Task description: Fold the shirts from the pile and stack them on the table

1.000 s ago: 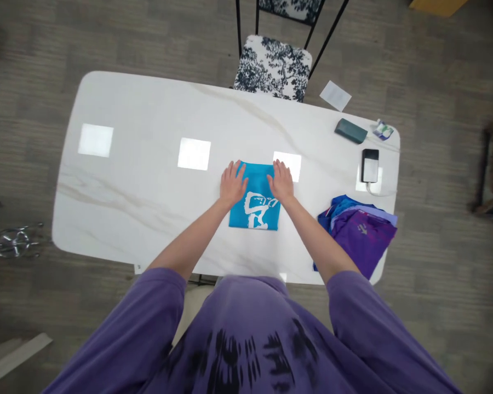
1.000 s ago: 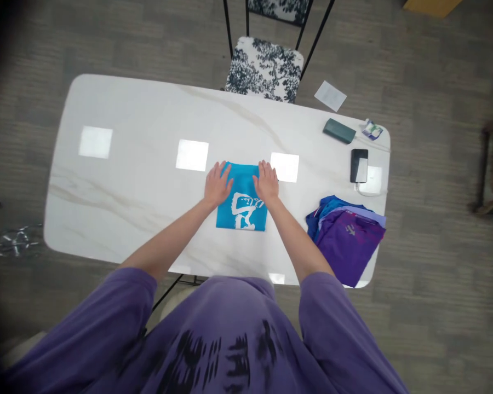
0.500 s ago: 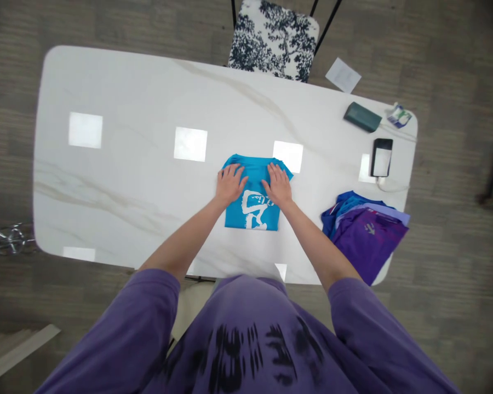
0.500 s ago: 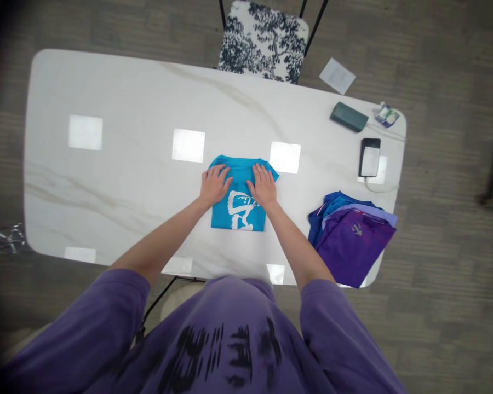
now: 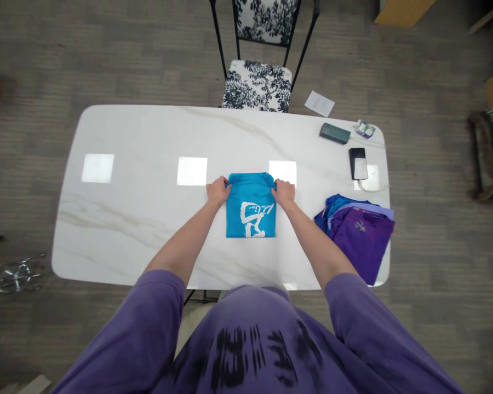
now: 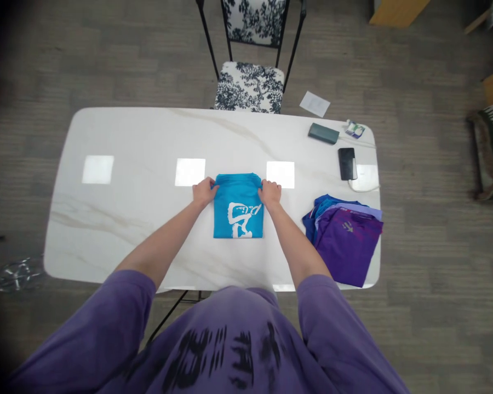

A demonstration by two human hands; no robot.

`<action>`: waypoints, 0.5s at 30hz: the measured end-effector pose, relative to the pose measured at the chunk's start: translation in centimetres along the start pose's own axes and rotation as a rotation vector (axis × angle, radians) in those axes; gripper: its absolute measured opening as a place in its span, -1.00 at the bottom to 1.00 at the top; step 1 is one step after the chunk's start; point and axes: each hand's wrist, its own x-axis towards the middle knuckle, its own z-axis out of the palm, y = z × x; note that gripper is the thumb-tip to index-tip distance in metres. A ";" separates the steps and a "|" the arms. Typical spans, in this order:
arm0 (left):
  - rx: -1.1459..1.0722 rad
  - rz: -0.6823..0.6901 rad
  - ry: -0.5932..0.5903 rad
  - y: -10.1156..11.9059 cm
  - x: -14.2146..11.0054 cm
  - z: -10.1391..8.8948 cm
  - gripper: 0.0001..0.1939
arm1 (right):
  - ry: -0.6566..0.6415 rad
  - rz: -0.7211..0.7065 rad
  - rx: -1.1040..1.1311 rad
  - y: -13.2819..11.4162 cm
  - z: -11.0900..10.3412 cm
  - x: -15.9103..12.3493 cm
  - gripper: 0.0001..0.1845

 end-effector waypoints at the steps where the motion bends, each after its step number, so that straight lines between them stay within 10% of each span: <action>1: -0.035 0.030 0.014 0.2 -1.0 -0.4 -0.78 | 0.016 -0.007 0.025 -0.2 -0.4 -0.8 -0.68; 7: -0.260 0.217 0.082 0.8 -9.6 -4.2 -0.78 | 0.126 -0.046 0.189 -0.7 -3.4 -9.0 -0.69; 15: -0.496 0.346 0.021 1.3 -25.9 -7.0 -0.71 | 0.228 -0.082 0.407 1.6 -5.2 -27.8 -0.75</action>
